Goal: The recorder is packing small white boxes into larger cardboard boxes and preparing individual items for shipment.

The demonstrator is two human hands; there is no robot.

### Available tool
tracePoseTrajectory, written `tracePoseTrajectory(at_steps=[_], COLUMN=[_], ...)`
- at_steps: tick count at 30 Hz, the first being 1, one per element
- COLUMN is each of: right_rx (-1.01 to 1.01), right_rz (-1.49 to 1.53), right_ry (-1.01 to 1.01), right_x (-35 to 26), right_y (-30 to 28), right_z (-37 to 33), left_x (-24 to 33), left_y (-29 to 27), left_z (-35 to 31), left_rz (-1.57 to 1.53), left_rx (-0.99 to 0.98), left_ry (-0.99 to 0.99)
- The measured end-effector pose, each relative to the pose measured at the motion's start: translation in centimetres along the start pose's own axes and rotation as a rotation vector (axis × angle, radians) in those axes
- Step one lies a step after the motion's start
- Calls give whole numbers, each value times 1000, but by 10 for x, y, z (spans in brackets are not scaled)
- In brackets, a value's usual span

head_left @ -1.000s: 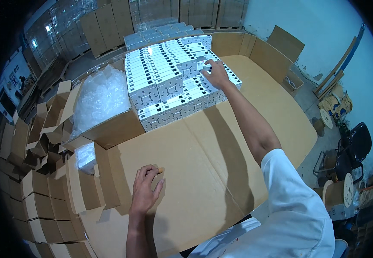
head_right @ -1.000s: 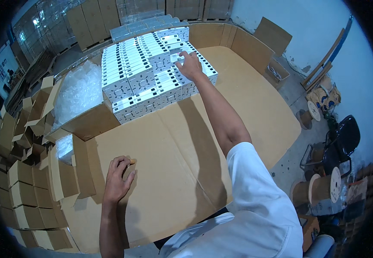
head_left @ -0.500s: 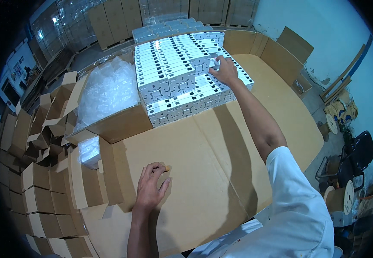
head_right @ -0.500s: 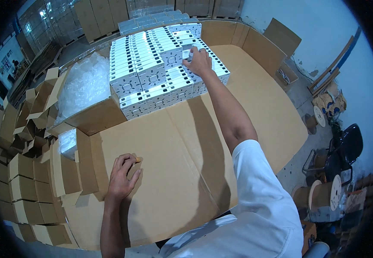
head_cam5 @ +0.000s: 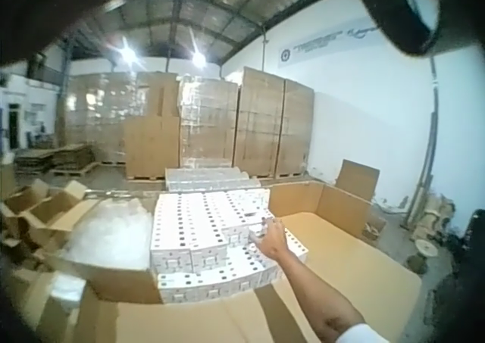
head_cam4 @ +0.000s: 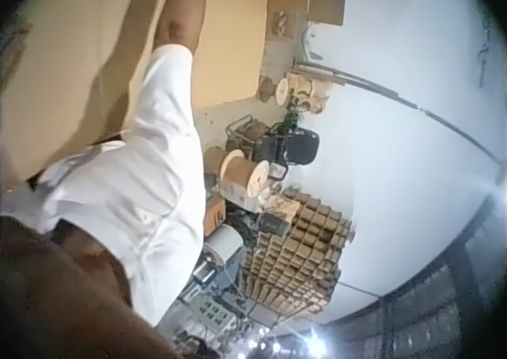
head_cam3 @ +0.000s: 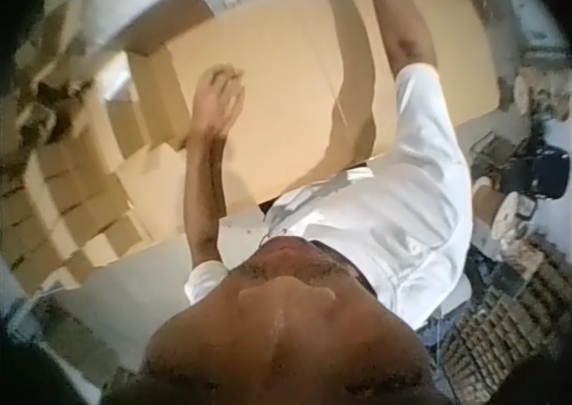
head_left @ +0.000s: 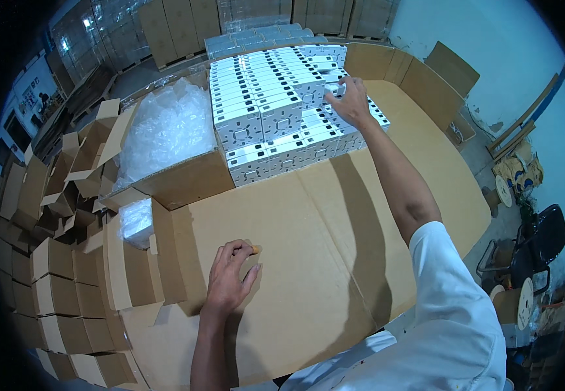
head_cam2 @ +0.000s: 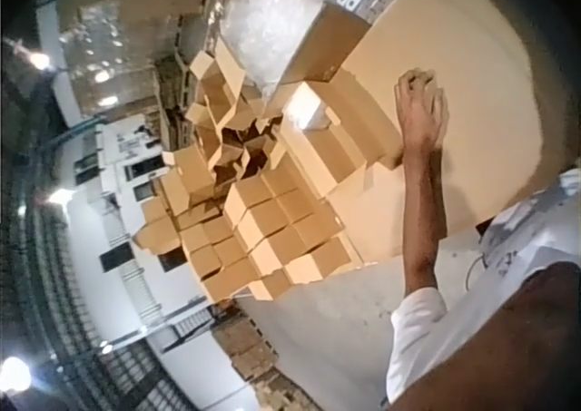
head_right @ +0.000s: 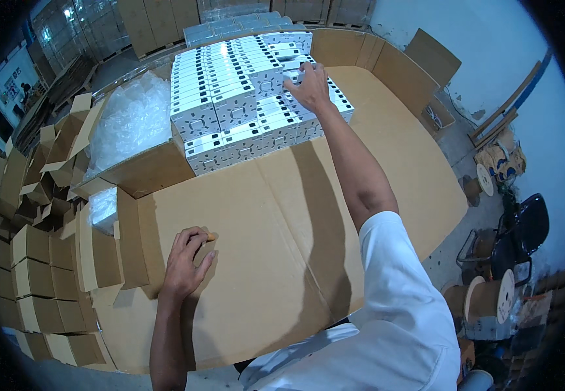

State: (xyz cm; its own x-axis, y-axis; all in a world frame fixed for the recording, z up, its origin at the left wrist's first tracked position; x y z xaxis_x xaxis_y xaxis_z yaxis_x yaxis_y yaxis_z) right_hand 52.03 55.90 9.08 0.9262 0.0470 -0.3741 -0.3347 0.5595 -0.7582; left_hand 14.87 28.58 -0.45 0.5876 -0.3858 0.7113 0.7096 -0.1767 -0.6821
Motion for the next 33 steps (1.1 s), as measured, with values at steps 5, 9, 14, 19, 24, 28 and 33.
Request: tracePoseTrajectory(at_steps=[5, 9, 14, 19, 24, 28, 33], right_rx=[13, 62, 136, 236, 241, 187, 300], right_rz=[13, 69, 112, 157, 138, 98, 27], right_ry=[-13, -32, -81, -102, -212, -191, -270], right_x=[-8, -9, -6, -1, -10, -9, -12], right_y=[-11, -14, -9, -8, -15, -17, -31], right_z=[1, 2, 0, -13, -8, -10, -15], left_x=[-2, -3, -3, -8, -8, -10, -11], left_y=[-3, -4, -5, -5, -7, -6, -6], left_z=[-2, -5, -7, -10, -3, -2, -2], left_rz=[-8, -23, -1, -37, -12, -2, -14], left_rx=[2, 2, -14, -8, -11, -8, 9], left_ry=[2, -5, -9, -43, -18, -31, -26])
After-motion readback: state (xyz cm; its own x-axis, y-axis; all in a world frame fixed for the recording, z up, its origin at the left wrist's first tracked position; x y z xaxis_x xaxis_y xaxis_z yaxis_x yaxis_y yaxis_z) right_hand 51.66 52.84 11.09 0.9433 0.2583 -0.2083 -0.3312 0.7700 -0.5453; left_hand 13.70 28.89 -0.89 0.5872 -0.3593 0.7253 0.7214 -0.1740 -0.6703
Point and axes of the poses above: each hand's wrist, its own z-axis towards the middle knuckle, its own y-axis out of the palm, x = y × z, the point moved 9 cm from there along z, towards the middle knuckle, and after that the axes turned 3 degrees about -z, right-handed, at the moved point
